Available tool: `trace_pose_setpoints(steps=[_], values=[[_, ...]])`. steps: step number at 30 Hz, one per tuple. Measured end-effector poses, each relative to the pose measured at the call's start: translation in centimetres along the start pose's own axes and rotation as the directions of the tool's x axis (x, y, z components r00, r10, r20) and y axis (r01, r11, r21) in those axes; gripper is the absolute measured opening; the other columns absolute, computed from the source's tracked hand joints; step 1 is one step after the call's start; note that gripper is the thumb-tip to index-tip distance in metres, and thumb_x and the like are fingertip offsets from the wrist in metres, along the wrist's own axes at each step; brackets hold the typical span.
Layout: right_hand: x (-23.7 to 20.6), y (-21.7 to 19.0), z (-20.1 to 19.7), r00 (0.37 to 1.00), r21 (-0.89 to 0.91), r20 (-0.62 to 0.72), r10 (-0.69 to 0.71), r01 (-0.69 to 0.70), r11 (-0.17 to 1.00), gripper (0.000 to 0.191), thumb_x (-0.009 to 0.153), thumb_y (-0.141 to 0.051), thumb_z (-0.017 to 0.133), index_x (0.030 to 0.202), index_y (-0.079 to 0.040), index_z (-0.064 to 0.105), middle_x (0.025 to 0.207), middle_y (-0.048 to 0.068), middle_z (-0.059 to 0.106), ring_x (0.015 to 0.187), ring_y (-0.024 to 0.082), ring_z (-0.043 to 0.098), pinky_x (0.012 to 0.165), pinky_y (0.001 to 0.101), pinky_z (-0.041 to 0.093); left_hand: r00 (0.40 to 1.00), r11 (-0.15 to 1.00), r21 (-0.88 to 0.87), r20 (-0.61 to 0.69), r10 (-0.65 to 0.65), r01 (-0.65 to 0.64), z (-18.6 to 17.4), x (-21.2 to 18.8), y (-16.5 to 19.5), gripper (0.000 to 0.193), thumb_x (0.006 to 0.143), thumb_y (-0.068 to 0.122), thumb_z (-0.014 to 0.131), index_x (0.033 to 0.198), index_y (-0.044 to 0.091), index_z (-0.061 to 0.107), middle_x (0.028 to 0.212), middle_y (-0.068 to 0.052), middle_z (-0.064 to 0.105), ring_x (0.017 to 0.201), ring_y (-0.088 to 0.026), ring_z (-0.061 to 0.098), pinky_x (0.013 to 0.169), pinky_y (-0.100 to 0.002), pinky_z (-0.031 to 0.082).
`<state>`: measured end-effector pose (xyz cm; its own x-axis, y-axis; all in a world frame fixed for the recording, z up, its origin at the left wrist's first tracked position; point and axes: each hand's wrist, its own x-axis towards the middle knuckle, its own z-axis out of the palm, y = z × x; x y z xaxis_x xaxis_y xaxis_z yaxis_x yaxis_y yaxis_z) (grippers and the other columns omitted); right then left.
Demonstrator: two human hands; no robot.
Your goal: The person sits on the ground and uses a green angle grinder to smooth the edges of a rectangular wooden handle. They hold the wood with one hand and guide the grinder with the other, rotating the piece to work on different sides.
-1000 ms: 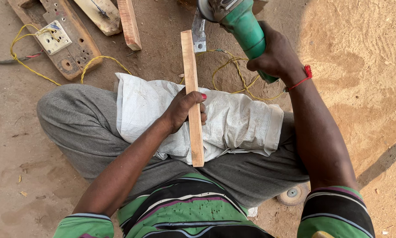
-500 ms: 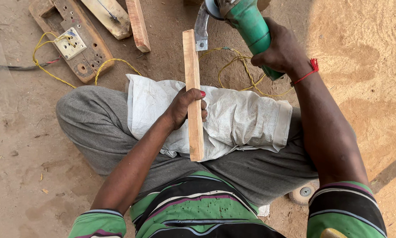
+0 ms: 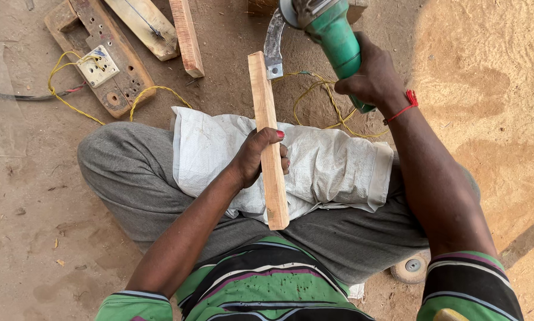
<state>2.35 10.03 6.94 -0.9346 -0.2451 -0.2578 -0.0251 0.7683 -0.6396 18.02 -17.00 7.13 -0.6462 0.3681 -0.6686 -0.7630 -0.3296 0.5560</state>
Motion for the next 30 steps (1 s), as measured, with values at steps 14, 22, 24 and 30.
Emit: trace_pose_setpoints(steps=[14, 22, 24, 30], values=[[0.4, -0.3, 0.6, 0.994, 0.026, -0.109, -0.022, 0.025, 0.999, 0.082, 0.062, -0.017, 0.087, 0.136, -0.002, 0.055, 0.109, 0.022, 0.073, 0.095, 0.037, 0.074, 0.087, 0.048, 0.061, 0.998, 0.987, -0.15, 0.029, -0.05, 0.054, 1.8, -0.2, 0.1, 0.043, 0.08, 0.04, 0.067, 0.103, 0.009, 0.049, 0.081, -0.009, 0.059, 0.069, -0.023, 0.066, 0.066, -0.045, 0.061], [1.1, 0.2, 0.5, 0.983, 0.024, -0.174, 0.054, -0.051, 0.998, 0.079, 0.064, -0.018, 0.089, 0.132, 0.0, 0.053, 0.106, 0.022, 0.073, 0.093, 0.036, 0.075, 0.085, 0.0474, 0.063, 0.998, 0.976, -0.215, 0.057, -0.027, 0.039, 1.9, -0.3, -0.2, 0.045, 0.084, 0.038, 0.068, 0.103, 0.003, 0.047, 0.083, -0.012, 0.058, 0.07, -0.025, 0.066, 0.067, -0.046, 0.062], [1.3, 0.3, 0.7, 0.98, 0.006, -0.196, -0.013, 0.015, 1.0, 0.084, 0.059, -0.017, 0.092, 0.131, 0.001, 0.052, 0.106, 0.022, 0.072, 0.092, 0.037, 0.074, 0.084, 0.0482, 0.062, 0.999, 0.977, -0.211, 0.038, -0.032, 0.039, 2.0, -0.2, -0.2, 0.045, 0.081, 0.038, 0.068, 0.104, 0.005, 0.047, 0.083, -0.012, 0.059, 0.069, -0.025, 0.067, 0.066, -0.046, 0.062], [1.9, 0.4, 0.8, 0.978, 0.038, -0.193, 0.076, -0.07, 0.997, 0.083, 0.063, -0.018, 0.088, 0.134, -0.001, 0.05, 0.107, 0.022, 0.071, 0.091, 0.036, 0.075, 0.084, 0.045, 0.065, 0.999, 0.982, -0.184, 0.023, -0.042, 0.045, 2.2, -0.5, 0.2, 0.047, 0.08, 0.039, 0.067, 0.106, 0.004, 0.049, 0.084, -0.012, 0.06, 0.071, -0.024, 0.069, 0.068, -0.045, 0.063]])
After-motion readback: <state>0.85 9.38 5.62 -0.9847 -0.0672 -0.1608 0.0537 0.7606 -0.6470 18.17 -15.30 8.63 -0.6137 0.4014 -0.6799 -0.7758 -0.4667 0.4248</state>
